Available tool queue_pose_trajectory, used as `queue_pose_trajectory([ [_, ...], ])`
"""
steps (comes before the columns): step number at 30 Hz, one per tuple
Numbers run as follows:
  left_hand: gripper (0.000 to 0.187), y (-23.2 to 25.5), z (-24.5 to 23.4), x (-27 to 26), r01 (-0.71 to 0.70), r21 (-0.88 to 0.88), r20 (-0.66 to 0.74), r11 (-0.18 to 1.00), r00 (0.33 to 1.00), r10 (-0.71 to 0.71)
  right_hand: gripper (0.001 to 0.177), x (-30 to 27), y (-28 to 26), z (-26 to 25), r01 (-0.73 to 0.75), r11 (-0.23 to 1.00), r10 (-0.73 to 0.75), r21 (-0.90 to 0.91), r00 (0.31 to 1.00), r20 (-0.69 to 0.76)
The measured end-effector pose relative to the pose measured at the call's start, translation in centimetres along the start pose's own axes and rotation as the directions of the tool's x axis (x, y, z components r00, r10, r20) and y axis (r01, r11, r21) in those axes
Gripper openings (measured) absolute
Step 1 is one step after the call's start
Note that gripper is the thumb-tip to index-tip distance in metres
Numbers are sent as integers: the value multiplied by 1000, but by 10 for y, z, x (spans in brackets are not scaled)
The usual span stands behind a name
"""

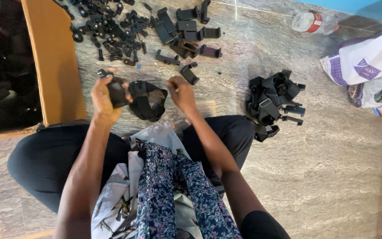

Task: The person sits on the floor and assembles black plastic mounts by hand. They pick up a base unit, insert a metal pin, and attach a strap or bracket, repeating the process with multiple units from a pile on the floor.

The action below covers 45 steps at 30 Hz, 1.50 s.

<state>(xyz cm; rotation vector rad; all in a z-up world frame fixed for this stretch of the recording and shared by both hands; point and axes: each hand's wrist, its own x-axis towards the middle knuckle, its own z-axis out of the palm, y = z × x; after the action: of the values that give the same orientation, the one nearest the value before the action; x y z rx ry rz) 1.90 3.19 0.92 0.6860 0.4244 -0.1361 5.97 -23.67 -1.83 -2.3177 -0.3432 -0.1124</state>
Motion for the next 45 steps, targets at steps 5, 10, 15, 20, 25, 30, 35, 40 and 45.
queue_pose_trajectory([
  [5,34,-37,-2,7,220,-44,60,975,974,-217,34,-5,-31,36,-325,696,93,641,925,369],
  [10,28,-57,5,13,131,127,49,983,989,-139,59,-4,-56,28,-689,39,81,723,724,685],
  [15,28,-49,19,13,-51,675,-45,736,993,111,60,19,-41,9,-694,132,307,708,707,637],
  [20,37,-35,32,9,-147,529,-28,836,981,190,57,18,-16,2,-636,-33,211,771,750,627],
  [25,36,-44,23,8,-192,675,74,712,978,194,51,3,-6,32,-521,159,314,839,832,458],
  [30,61,-67,-1,16,53,428,53,902,995,-84,36,13,16,32,-436,-107,487,893,760,430],
  [35,66,-71,-23,28,-78,989,129,-129,881,455,42,17,40,28,-485,-5,587,874,707,396],
  [40,57,-95,-27,48,3,978,88,-209,900,426,42,19,56,37,-460,56,565,886,746,352],
  [45,39,-106,-34,55,-76,969,18,236,972,236,62,14,31,17,-404,161,496,900,822,280],
])
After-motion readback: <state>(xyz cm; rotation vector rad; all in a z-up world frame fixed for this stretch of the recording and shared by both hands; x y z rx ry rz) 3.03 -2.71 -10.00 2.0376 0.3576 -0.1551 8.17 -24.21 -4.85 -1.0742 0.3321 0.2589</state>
